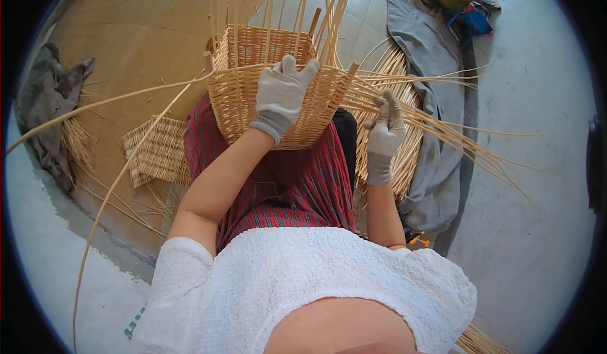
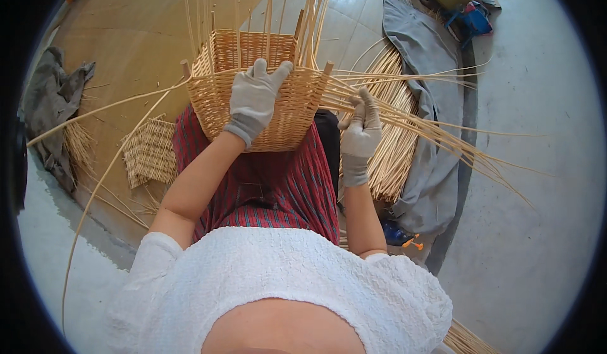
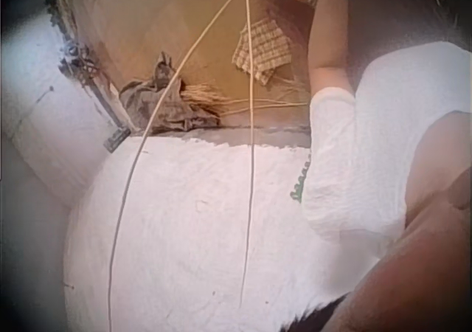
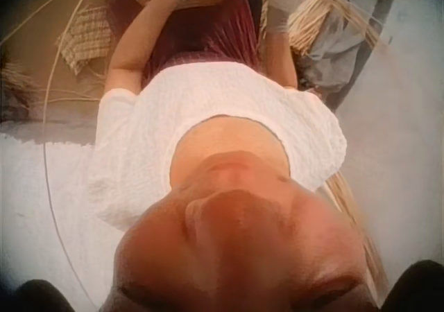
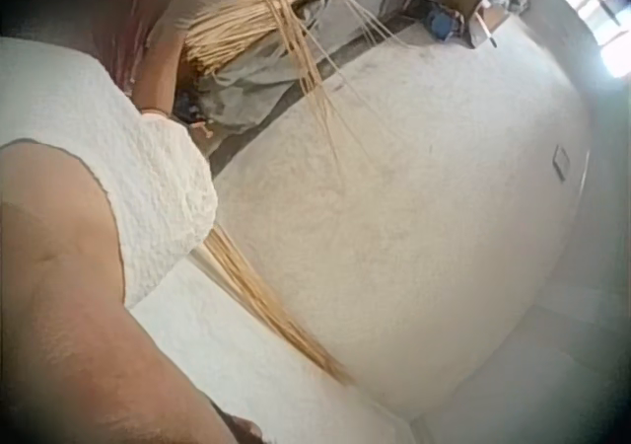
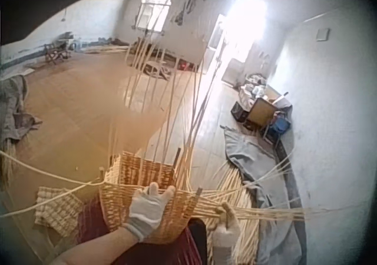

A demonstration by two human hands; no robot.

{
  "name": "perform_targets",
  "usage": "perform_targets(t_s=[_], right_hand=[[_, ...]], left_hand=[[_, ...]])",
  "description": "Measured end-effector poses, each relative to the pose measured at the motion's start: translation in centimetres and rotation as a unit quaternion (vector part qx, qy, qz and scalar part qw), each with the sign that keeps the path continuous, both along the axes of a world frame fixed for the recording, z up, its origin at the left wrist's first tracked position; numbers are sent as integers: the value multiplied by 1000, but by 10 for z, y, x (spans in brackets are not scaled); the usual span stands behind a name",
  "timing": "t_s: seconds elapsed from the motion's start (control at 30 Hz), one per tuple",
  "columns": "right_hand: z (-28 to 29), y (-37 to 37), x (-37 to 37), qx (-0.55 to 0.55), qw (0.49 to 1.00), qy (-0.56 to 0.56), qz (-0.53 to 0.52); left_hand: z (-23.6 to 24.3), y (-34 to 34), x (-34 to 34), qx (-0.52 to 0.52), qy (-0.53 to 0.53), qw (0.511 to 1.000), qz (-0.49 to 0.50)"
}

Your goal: The person weaves a basket by hand, interlacing thin bamboo strips through vertical stakes. They repeatedly thread, pull, and adjust the strips to build up the basket walls while seated on the floor.

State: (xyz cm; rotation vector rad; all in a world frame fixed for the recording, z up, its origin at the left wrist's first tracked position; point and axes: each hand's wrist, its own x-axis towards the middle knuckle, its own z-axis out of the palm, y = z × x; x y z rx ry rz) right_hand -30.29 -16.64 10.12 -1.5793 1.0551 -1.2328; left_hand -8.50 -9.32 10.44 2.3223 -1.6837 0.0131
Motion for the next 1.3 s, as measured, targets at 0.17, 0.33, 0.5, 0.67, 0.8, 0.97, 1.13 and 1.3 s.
perform_targets(t_s=[0.17,0.33,0.5,0.67,0.8,0.97,1.13,1.3], right_hand=[[15,52,116,-221,927,19,301],[38,112,232,-474,784,-22,400],[-3,124,196,-388,805,78,442],[-14,48,168,278,880,-334,191],[-15,30,178,130,949,-212,191],[55,-11,258,-377,909,100,145],[-8,-22,173,-99,926,-227,285],[-40,-9,93,118,960,-200,156]], left_hand=[[-48,41,11,-405,281,866,-87],[-58,79,61,-402,591,685,142],[-60,80,142,-301,336,893,5],[-56,76,150,-274,591,759,-17],[-61,70,143,-308,564,765,43],[-58,42,107,-436,493,746,105],[-65,45,111,-381,483,770,169],[-71,45,94,-493,384,756,193]])
